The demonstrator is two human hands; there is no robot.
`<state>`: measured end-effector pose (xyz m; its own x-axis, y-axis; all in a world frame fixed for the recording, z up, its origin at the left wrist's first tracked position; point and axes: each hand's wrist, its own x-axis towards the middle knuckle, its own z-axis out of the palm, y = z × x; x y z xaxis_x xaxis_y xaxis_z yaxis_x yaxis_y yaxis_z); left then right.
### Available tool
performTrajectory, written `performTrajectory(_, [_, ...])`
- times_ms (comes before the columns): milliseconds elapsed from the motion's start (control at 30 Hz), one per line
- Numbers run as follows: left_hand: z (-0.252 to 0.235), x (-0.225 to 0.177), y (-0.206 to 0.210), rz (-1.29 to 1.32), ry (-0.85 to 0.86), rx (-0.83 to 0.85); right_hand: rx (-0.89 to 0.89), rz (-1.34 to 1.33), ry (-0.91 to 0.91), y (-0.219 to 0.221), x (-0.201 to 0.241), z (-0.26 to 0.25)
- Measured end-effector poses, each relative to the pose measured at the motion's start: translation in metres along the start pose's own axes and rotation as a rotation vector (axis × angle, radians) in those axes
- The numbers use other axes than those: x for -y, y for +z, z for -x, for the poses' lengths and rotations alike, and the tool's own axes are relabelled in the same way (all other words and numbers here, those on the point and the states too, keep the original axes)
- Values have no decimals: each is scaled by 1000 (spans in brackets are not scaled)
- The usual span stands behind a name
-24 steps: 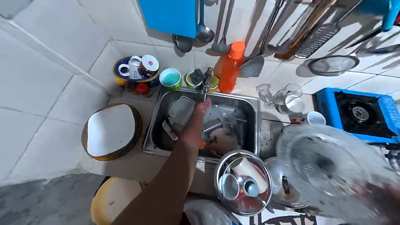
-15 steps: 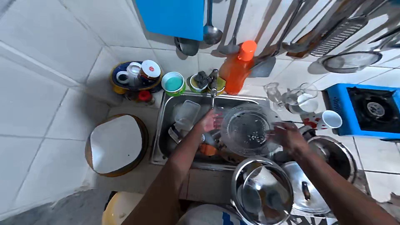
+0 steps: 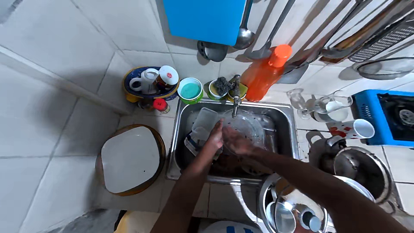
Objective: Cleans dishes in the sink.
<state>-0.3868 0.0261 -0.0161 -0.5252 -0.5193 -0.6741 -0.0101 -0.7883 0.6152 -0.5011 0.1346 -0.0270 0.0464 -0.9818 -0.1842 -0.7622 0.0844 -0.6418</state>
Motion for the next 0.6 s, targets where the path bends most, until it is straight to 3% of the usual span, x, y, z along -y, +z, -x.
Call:
performTrajectory(100, [-1, -1, -3, 16, 34, -4, -29, -80, 52, 17, 9, -20])
performTrajectory(200, [7, -6, -7, -9, 13, 12, -32, 40, 267, 2, -19, -35])
performTrajectory(300, [12, -4, -13, -9, 23, 54, -157, 181, 381, 1, -63, -29])
performTrajectory(467, [4, 5, -12, -45, 44, 101, -355, 201, 803, 8, -68, -46])
performTrajectory(533, [1, 4, -8, -96, 40, 101, -386, 196, 766, 8, -51, -64])
performTrajectory(600, [-5, 4, -10, -122, 36, 107, -394, 151, 579, 9, -33, -73])
